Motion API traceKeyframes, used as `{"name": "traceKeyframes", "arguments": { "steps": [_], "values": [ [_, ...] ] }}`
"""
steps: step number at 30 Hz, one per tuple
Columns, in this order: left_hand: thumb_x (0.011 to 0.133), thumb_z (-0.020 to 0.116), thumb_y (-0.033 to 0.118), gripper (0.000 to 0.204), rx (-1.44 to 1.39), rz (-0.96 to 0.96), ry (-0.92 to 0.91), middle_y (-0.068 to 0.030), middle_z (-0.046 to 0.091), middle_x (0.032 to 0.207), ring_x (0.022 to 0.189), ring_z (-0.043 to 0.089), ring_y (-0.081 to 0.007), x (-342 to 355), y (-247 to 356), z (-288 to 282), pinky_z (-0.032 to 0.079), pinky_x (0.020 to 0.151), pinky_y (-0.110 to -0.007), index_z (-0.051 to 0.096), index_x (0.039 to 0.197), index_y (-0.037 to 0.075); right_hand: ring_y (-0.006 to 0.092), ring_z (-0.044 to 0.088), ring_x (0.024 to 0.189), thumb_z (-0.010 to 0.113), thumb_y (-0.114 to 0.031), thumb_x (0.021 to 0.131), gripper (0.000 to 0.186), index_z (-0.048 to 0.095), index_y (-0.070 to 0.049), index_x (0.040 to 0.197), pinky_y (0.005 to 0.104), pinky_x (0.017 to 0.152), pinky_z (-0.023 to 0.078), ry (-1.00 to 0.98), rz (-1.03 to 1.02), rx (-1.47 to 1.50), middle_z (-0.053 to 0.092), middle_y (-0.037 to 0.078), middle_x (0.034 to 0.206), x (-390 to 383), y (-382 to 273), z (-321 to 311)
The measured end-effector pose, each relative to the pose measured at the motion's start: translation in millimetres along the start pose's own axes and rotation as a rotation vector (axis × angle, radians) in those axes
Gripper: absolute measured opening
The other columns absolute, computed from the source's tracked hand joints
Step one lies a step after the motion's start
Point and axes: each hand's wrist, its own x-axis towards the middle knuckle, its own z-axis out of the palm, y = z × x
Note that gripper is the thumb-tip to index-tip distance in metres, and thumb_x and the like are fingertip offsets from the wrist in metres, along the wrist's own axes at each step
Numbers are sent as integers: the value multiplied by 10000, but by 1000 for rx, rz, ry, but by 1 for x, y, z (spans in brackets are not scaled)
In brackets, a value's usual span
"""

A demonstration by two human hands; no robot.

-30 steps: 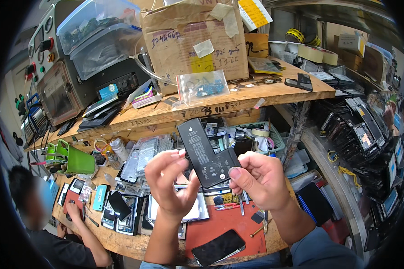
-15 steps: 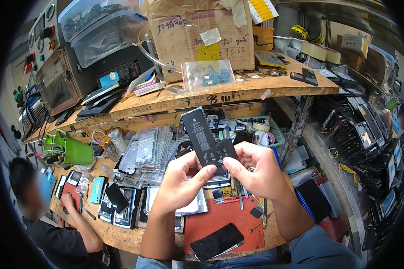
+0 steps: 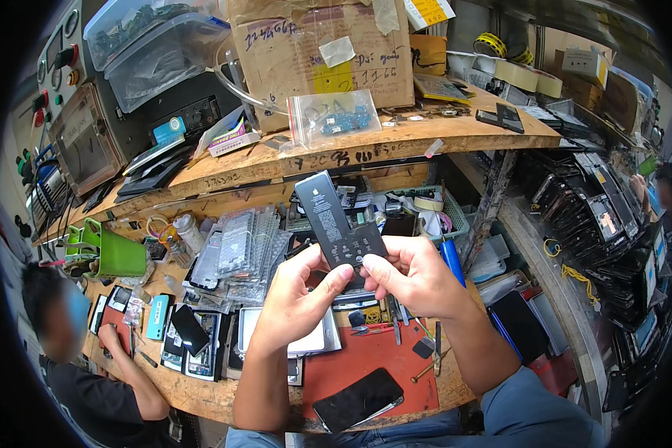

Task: The person opens a smartphone, removes the battery, and uses a screwdriver to detach internal components. They handle the battery and other parts on a cluttered workbench.

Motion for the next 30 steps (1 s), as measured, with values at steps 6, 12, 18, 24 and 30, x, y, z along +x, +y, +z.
{"name": "traceKeyframes", "arguments": {
  "steps": [6,12,18,24,30],
  "values": [
    [1056,688,121,227,-117,51,22,-26,732,1078,954,639,-71,-2,-3,8,533,859,-268,679,1245,-5,77,673,760,642,-113,1059,166,722,32,1049,236,629,568,41,-48,24,713,42,895,-3,-1,4],
    [1058,688,149,235,-183,46,14,-32,730,1066,933,634,-80,-3,-3,7,526,845,-269,681,1230,-12,56,662,775,659,-104,1045,153,729,29,1069,235,650,545,35,-100,-92,723,28,901,-4,-8,1],
    [1073,671,147,233,-214,20,-56,-36,728,1086,947,629,-88,-4,-1,0,530,878,-281,675,1238,-19,41,643,787,699,-83,1005,119,713,25,1053,230,702,532,43,-134,-8,727,22,902,-6,-5,-5],
    [1082,647,141,223,72,86,-9,-37,717,1058,969,629,-102,-5,8,0,520,891,-284,671,1218,-34,34,637,789,697,-70,1002,107,695,27,1046,223,713,530,87,-130,-9,717,17,897,-6,-6,-2],
    [1069,617,105,206,-116,39,-33,-37,716,1047,965,634,-98,-8,7,-7,523,890,-280,685,1208,-31,14,626,744,699,-51,987,94,702,27,1040,203,661,519,109,-145,112,718,-3,872,-6,-7,6]
  ]
}}
